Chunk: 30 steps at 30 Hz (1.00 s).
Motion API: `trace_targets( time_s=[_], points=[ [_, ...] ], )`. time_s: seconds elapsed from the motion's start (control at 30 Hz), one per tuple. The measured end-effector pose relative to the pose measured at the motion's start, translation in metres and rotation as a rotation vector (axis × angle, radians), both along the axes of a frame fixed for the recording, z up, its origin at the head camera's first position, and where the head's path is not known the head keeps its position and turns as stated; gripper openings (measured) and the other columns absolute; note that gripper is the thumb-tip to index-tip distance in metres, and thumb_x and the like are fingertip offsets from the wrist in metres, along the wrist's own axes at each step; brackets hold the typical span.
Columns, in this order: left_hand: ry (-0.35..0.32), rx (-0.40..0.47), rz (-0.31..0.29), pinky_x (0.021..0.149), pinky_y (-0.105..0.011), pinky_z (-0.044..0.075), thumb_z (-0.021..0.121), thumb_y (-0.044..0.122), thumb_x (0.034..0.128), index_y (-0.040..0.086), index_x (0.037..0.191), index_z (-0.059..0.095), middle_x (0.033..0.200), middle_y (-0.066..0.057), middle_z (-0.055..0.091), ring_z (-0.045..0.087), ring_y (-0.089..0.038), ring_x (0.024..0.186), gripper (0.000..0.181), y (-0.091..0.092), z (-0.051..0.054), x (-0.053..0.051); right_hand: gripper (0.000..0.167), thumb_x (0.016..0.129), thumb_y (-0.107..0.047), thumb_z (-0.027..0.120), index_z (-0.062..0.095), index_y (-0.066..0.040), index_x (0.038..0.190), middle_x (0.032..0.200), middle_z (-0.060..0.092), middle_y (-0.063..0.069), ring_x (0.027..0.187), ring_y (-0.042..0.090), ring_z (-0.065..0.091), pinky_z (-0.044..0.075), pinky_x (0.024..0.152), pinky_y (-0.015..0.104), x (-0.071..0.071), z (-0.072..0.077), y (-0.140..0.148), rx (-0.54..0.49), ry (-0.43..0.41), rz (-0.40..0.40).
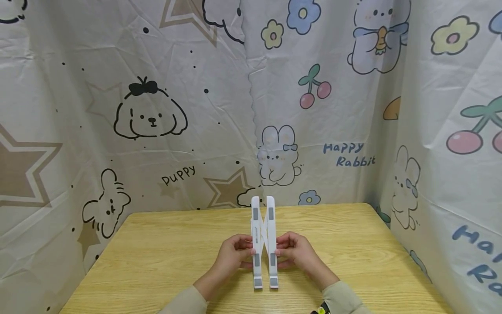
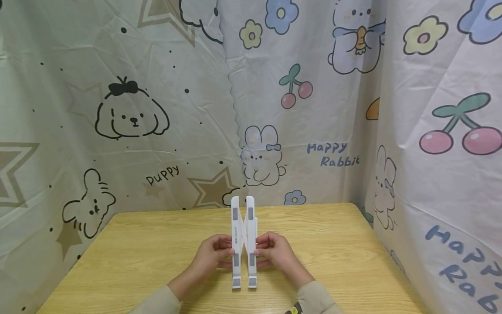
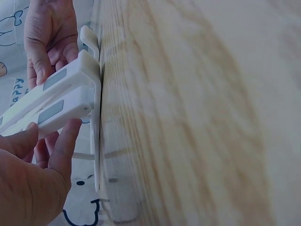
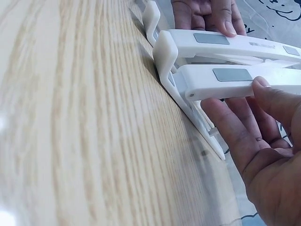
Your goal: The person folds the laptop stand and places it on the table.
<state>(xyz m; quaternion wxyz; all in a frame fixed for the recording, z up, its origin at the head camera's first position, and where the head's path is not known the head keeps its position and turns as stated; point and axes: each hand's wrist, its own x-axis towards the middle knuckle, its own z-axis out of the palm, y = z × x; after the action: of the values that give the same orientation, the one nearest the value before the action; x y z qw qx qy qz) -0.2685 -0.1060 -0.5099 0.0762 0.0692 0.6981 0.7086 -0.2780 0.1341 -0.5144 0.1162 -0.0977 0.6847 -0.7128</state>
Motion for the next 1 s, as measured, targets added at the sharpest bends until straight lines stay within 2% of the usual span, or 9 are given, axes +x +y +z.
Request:
trace_targets(
  time_s=[0.23,0.67,1.0],
  points=[
    [-0.009,-0.009,0.01,0.072,-0.051,0.064,0.071,-0.003,0.0929,-0.002,0.125,0.062,0.105,-0.013,0.063,0.066,-0.018,0.086,0.033,0.003,0.002,0.0,0.034,0.089,0.007,0.073,0.057,0.01,0.119,0.099,0.067,0.012,0.086,0.019,0.069,0.064,0.073,0.053,0.001,-0.001,-0.005,-0.014,0.01,-0.01],
    [0.009,0.001,-0.013,0.073,-0.048,0.064,0.071,-0.002,0.0926,-0.003,0.125,0.062,0.107,-0.014,0.063,0.068,-0.018,0.088,0.034,0.006,0.004,-0.001,0.033,0.089,0.007,0.074,0.057,0.011,0.117,0.096,0.067,0.009,0.083,0.019,0.069,0.063,0.072,0.054,0.001,-0.001,-0.011,-0.028,0.015,-0.02],
    [0.011,-0.019,0.002,0.072,-0.048,0.064,0.071,-0.001,0.0929,-0.002,0.126,0.064,0.108,-0.015,0.064,0.067,-0.018,0.087,0.034,0.009,0.003,-0.002,0.034,0.088,0.007,0.074,0.057,0.011,0.118,0.096,0.067,0.01,0.083,0.019,0.069,0.063,0.073,0.055,0.001,-0.003,-0.014,-0.039,0.016,-0.027]
  ],
)
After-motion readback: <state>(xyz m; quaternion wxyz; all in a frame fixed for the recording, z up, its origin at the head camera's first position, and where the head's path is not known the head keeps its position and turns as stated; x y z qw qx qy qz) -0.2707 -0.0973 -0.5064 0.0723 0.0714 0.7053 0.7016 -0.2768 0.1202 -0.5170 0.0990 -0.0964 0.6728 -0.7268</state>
